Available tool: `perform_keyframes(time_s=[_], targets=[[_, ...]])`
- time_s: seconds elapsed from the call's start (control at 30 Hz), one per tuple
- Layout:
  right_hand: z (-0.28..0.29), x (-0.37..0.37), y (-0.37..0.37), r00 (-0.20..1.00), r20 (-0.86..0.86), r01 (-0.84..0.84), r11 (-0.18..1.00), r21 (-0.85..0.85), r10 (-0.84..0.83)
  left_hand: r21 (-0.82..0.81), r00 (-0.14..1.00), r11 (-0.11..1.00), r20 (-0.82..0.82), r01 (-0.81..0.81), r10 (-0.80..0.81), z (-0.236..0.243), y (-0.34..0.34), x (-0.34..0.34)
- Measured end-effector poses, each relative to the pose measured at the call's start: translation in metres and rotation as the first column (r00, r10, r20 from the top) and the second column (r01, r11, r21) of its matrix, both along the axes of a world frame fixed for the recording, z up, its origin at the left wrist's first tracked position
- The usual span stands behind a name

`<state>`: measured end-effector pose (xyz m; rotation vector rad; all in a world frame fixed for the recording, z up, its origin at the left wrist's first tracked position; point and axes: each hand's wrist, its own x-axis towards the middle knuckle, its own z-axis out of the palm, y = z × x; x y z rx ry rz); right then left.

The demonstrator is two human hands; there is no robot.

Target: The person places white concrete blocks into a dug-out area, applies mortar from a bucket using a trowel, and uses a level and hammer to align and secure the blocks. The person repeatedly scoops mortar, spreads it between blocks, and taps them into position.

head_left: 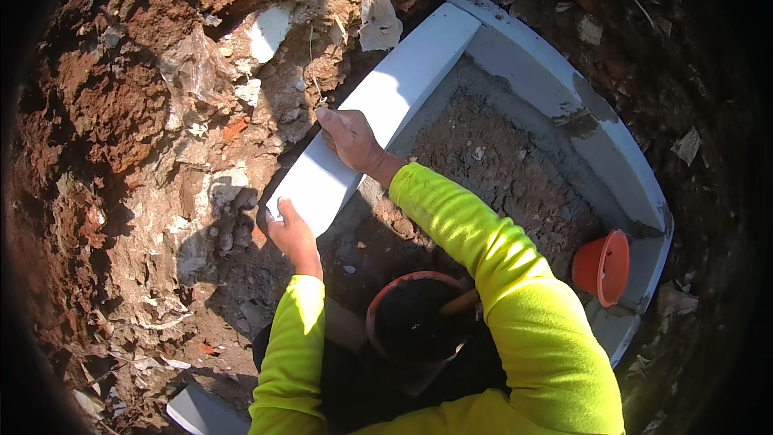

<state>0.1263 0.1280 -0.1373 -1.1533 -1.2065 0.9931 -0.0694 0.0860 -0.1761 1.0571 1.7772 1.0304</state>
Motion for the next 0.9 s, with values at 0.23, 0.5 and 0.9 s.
perform_keyframes(time_s=[0.23,0.5,0.9], targets=[[0.028,0.063,-0.069,0.903,0.400,-0.113,0.985,-0.130,0.156,0.005,0.997,0.999,0.071,0.035,-0.035,0.004,0.003,-0.009],[-0.003,0.170,-0.262,0.677,0.678,0.240,0.785,-0.570,0.285,0.244,0.867,0.929,-0.481,0.277,-0.132,0.023,-0.007,0.006],[-0.021,0.185,-0.135,0.547,0.830,0.238,0.971,-0.030,-0.109,-0.278,-0.078,0.433,-0.902,0.857,-0.424,0.077,0.046,0.140]])
